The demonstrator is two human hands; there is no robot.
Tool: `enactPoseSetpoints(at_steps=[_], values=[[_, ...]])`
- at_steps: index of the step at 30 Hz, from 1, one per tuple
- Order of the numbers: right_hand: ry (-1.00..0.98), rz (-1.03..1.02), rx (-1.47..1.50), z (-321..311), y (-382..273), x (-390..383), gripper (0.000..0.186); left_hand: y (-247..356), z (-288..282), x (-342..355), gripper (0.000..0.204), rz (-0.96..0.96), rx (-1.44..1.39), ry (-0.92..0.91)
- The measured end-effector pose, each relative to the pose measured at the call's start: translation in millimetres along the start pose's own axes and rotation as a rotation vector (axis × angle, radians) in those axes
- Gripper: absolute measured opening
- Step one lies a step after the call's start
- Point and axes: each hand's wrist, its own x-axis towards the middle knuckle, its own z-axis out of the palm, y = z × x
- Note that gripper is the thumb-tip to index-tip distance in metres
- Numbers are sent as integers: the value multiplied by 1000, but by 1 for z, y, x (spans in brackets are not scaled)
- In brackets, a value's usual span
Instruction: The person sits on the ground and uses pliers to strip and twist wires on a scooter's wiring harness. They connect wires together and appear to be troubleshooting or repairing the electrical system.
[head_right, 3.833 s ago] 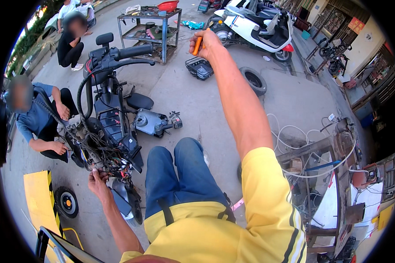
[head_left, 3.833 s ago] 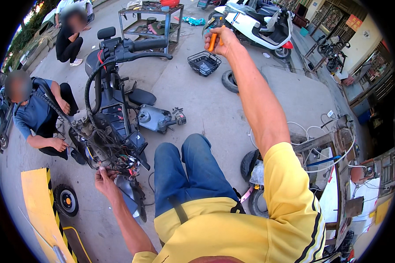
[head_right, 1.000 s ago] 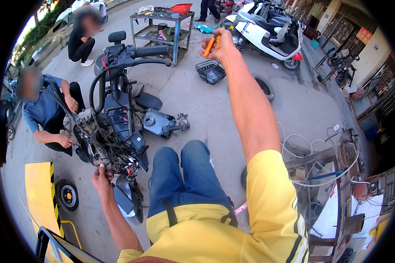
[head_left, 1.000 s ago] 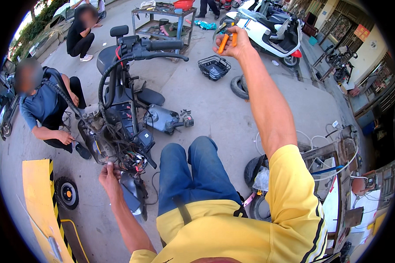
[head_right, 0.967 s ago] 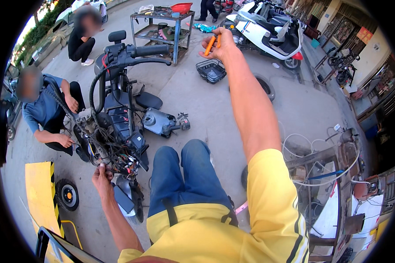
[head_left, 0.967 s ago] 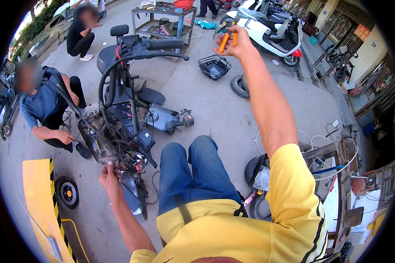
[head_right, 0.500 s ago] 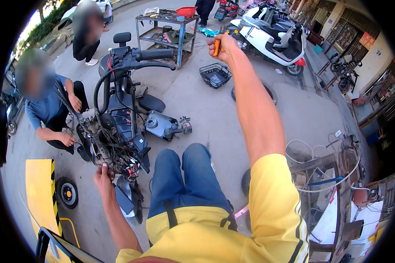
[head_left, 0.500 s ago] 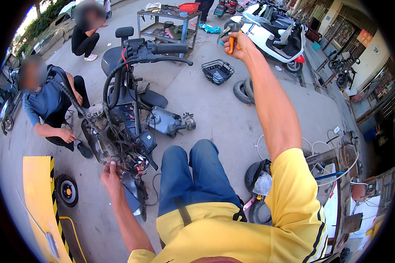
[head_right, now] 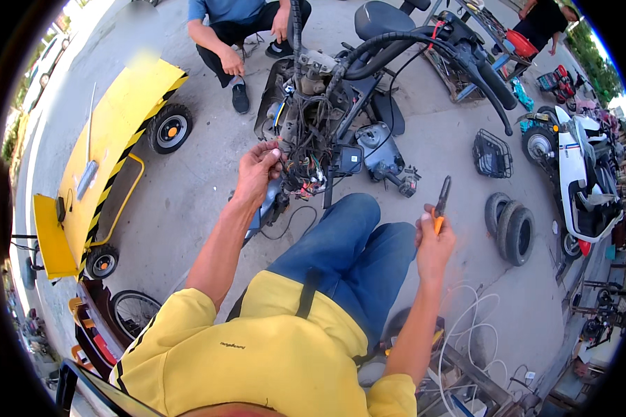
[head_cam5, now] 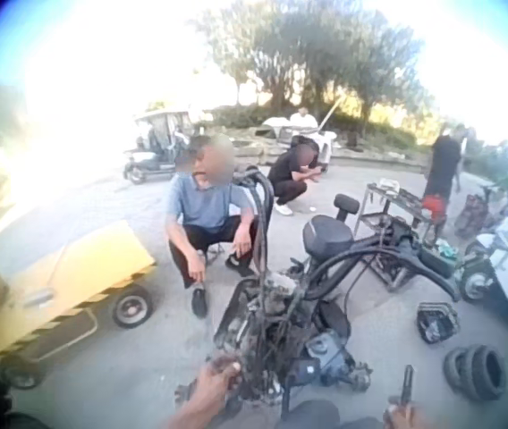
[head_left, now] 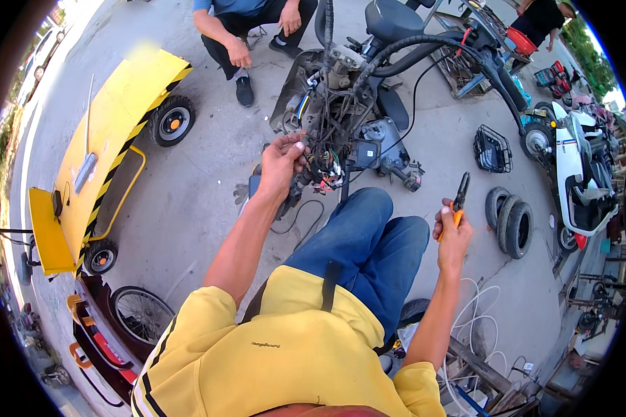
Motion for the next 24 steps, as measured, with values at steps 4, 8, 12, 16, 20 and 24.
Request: enactPoseSetpoints(at_steps=[4, 8, 12, 16, 20, 24], values=[[-199, -98, -309, 87, 21, -32, 29, -5, -9, 1, 17, -20, -2, 20], [-355, -295, -443, 150, 9, -34, 29, 1, -7, -1, 16, -10, -36, 17], [-419, -312, -550, 185, -2, -24, 26, 1, -7, 1, 15, -6, -90, -32], [-513, -307, -600, 196, -5, -10, 28, 1, -14, 6, 17, -10, -119, -136], [-598, -246, -655, 199, -15, -7, 29, -1, -25, 14, 20, 28, -89, -234], [-599, -275, -648, 199, -13, -5, 29, 6, -27, 16, 23, 32, -9, -245]])
